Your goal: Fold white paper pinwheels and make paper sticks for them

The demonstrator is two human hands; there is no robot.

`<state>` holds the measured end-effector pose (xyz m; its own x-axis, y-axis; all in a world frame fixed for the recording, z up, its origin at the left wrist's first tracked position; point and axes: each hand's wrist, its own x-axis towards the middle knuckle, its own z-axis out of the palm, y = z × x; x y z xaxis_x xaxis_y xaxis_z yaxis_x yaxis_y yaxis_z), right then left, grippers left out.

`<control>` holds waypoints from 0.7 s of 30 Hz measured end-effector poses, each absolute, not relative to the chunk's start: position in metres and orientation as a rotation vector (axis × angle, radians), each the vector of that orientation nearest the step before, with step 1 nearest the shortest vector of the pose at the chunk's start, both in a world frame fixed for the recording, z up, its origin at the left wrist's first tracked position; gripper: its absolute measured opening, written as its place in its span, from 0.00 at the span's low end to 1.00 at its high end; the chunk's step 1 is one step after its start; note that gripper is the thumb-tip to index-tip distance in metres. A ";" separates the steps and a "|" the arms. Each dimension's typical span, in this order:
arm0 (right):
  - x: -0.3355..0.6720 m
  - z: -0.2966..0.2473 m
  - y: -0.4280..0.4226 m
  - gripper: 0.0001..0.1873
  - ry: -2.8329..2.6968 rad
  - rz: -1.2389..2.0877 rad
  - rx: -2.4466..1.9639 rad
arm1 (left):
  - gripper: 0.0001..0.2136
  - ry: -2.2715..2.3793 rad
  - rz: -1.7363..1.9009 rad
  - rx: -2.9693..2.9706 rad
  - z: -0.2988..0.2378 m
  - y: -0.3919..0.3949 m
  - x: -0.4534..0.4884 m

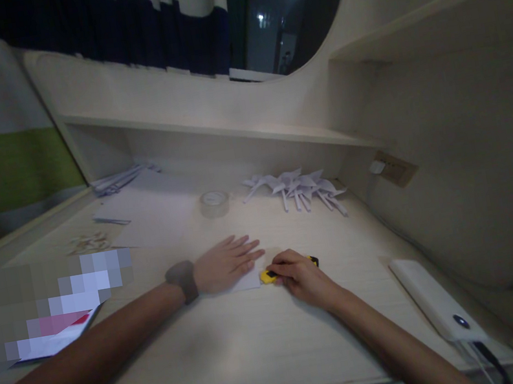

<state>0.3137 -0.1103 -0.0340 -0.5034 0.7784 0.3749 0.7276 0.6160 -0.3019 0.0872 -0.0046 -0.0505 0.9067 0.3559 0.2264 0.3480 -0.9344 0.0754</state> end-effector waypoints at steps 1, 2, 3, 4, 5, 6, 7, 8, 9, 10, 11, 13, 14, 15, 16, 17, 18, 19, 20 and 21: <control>0.314 -0.035 -0.109 0.14 -2.366 0.144 -1.191 | 0.22 0.560 0.369 3.035 -0.051 -0.004 0.087; 0.314 -0.035 -0.109 0.14 -2.366 0.144 -1.193 | 0.22 0.559 0.369 3.035 -0.051 -0.004 0.087; 0.314 -0.035 -0.108 0.15 -2.364 0.143 -1.195 | 0.22 0.558 0.370 3.036 -0.052 -0.004 0.087; 0.315 -0.035 -0.108 0.15 -2.366 0.145 -1.194 | 0.22 0.558 0.376 3.038 -0.052 -0.004 0.087; 0.316 -0.034 -0.108 0.15 -2.371 0.151 -1.189 | 0.22 0.556 0.380 3.042 -0.052 -0.004 0.087; 0.317 -0.034 -0.109 0.15 -2.380 0.161 -1.184 | 0.22 0.553 0.382 3.046 -0.052 -0.004 0.087; 0.319 -0.033 -0.111 0.15 -2.389 0.172 -1.176 | 0.22 0.549 0.381 3.050 -0.052 -0.003 0.087; 0.322 -0.031 -0.113 0.15 -2.397 0.183 -1.170 | 0.22 0.546 0.379 3.053 -0.052 -0.003 0.087; 0.325 -0.029 -0.116 0.15 -2.401 0.190 -1.169 | 0.22 0.544 0.380 3.054 -0.053 -0.003 0.086; 0.328 -0.028 -0.121 0.15 -2.400 0.196 -1.179 | 0.22 0.544 0.384 3.052 -0.053 -0.003 0.086; 0.331 -0.026 -0.126 0.15 -2.395 0.199 -1.191 | 0.22 0.547 0.390 3.049 -0.053 -0.003 0.086; 0.336 -0.022 -0.138 0.15 -2.389 0.209 -1.226 | 0.22 0.564 0.413 3.043 -0.054 -0.004 0.087; 0.338 -0.021 -0.144 0.15 -2.384 0.212 -1.245 | 0.22 0.580 0.428 3.041 -0.053 -0.004 0.088; 0.341 -0.020 -0.149 0.15 -2.377 0.211 -1.261 | 0.21 0.606 0.449 3.041 -0.052 -0.006 0.089; 0.343 -0.020 -0.153 0.15 -2.366 0.207 -1.281 | 0.21 0.649 0.478 3.043 -0.050 -0.007 0.090; 0.345 -0.021 -0.157 0.16 -2.352 0.201 -1.302 | 0.21 0.723 0.511 3.046 -0.047 -0.009 0.091; 0.347 -0.022 -0.159 0.16 -2.336 0.199 -1.327 | 0.21 0.835 0.539 3.045 -0.044 -0.012 0.092; 0.349 -0.023 -0.161 0.16 -2.320 0.199 -1.351 | 0.21 0.975 0.556 3.041 -0.040 -0.014 0.092; 0.351 -0.024 -0.162 0.15 -2.303 0.200 -1.371 | 0.21 1.122 0.561 3.032 -0.035 -0.016 0.092; 0.352 -0.025 -0.162 0.14 -2.286 0.199 -1.386 | 0.22 1.247 0.556 3.021 -0.031 -0.018 0.091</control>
